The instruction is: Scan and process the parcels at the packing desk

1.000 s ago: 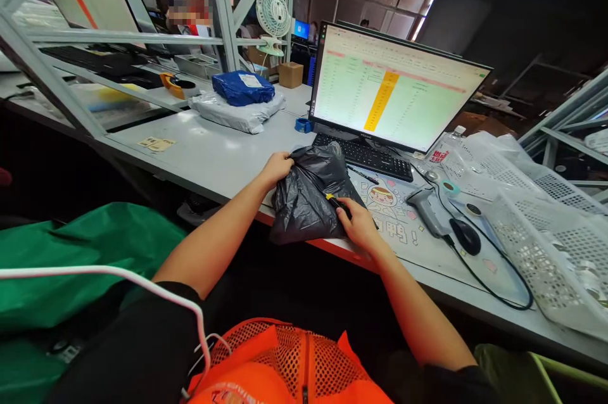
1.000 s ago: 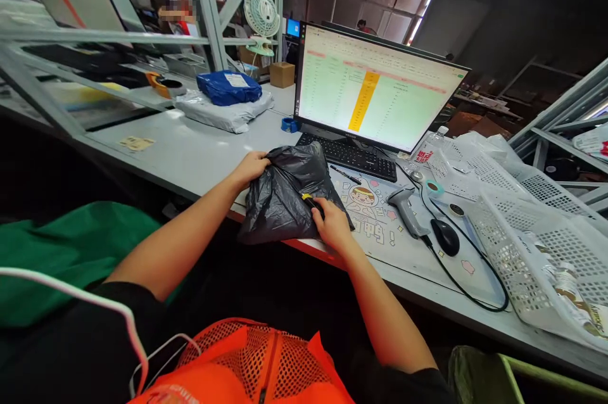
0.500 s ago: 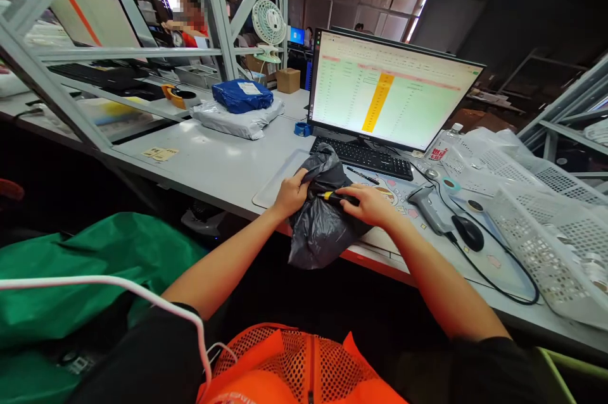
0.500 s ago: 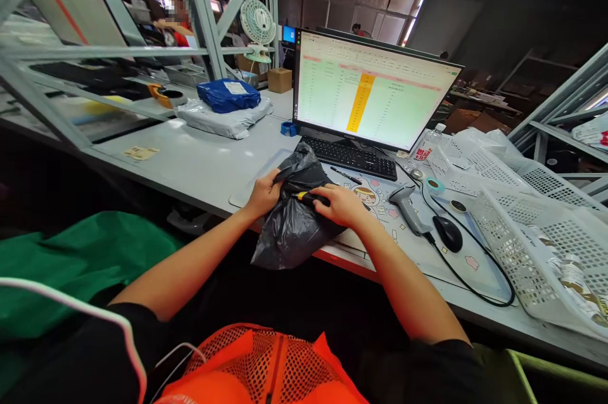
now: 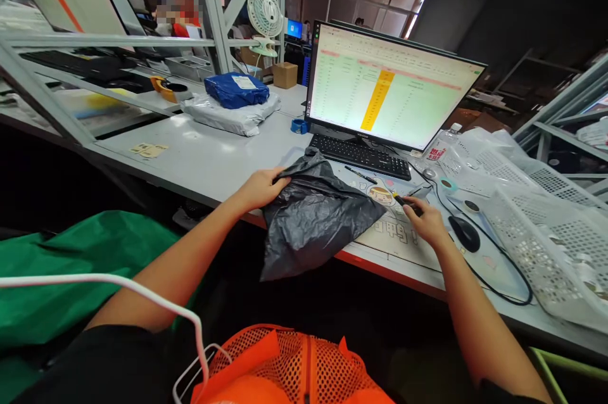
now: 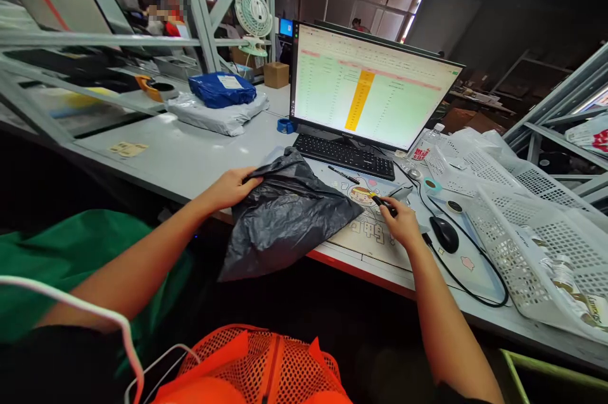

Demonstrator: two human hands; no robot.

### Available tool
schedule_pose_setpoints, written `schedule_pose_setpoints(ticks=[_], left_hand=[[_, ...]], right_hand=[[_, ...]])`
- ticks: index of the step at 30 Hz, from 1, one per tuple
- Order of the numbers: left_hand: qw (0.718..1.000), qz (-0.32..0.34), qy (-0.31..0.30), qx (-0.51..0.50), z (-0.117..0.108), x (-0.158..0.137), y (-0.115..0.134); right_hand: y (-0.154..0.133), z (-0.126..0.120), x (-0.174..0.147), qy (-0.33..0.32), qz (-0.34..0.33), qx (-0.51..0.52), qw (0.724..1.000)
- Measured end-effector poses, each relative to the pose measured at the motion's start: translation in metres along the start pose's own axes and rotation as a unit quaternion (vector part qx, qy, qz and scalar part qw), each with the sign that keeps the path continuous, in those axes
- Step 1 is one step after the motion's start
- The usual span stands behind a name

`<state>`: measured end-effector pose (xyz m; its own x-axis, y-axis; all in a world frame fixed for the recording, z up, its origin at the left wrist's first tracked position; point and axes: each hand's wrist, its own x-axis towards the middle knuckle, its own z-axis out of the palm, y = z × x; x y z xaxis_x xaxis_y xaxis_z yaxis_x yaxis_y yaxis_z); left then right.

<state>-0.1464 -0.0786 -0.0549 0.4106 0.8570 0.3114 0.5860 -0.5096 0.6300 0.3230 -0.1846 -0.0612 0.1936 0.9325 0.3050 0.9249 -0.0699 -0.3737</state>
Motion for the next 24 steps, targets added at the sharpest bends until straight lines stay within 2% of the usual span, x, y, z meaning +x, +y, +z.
schedule_pose_setpoints(ticks=[2, 5, 7, 9, 11, 13, 16, 18, 20, 24], left_hand=[[0.995, -0.005, 0.031, 0.09, -0.016, -0.004, 0.018], [0.979, 0.073, 0.063, 0.179, -0.021, -0.005, 0.058], [0.964, 0.105, 0.04, 0.242, -0.009, 0.001, 0.078], [0.946, 0.107, 0.0, 0.305, 0.01, 0.012, 0.087], [0.939, 0.099, -0.024, 0.33, 0.03, 0.024, 0.086], [0.949, 0.075, -0.019, 0.305, 0.045, 0.031, 0.083], [0.969, 0.01, -0.004, 0.245, 0.049, 0.035, 0.078], [0.972, -0.017, 0.006, 0.233, 0.039, 0.039, 0.072], [0.97, -0.039, 0.041, 0.237, 0.02, 0.048, 0.056], [0.951, -0.123, 0.119, 0.256, -0.018, 0.071, 0.002]], right_hand=[[0.005, 0.004, -0.01, 0.006, 0.028, -0.054, 0.998], [-0.016, 0.006, -0.019, 0.001, 0.038, -0.115, 0.993], [-0.051, 0.008, -0.024, 0.039, -0.007, -0.08, 0.996], [-0.098, 0.014, -0.03, 0.065, -0.09, -0.016, 0.994], [-0.149, 0.029, -0.036, 0.027, -0.168, 0.017, 0.985], [-0.196, 0.05, -0.041, -0.035, -0.223, 0.025, 0.974], [-0.24, 0.078, -0.044, -0.096, -0.218, -0.015, 0.971], [-0.249, 0.086, -0.052, -0.128, -0.208, -0.047, 0.969], [-0.243, 0.086, -0.067, -0.156, -0.22, -0.069, 0.96], [-0.201, 0.071, -0.104, -0.156, -0.28, -0.069, 0.945]])
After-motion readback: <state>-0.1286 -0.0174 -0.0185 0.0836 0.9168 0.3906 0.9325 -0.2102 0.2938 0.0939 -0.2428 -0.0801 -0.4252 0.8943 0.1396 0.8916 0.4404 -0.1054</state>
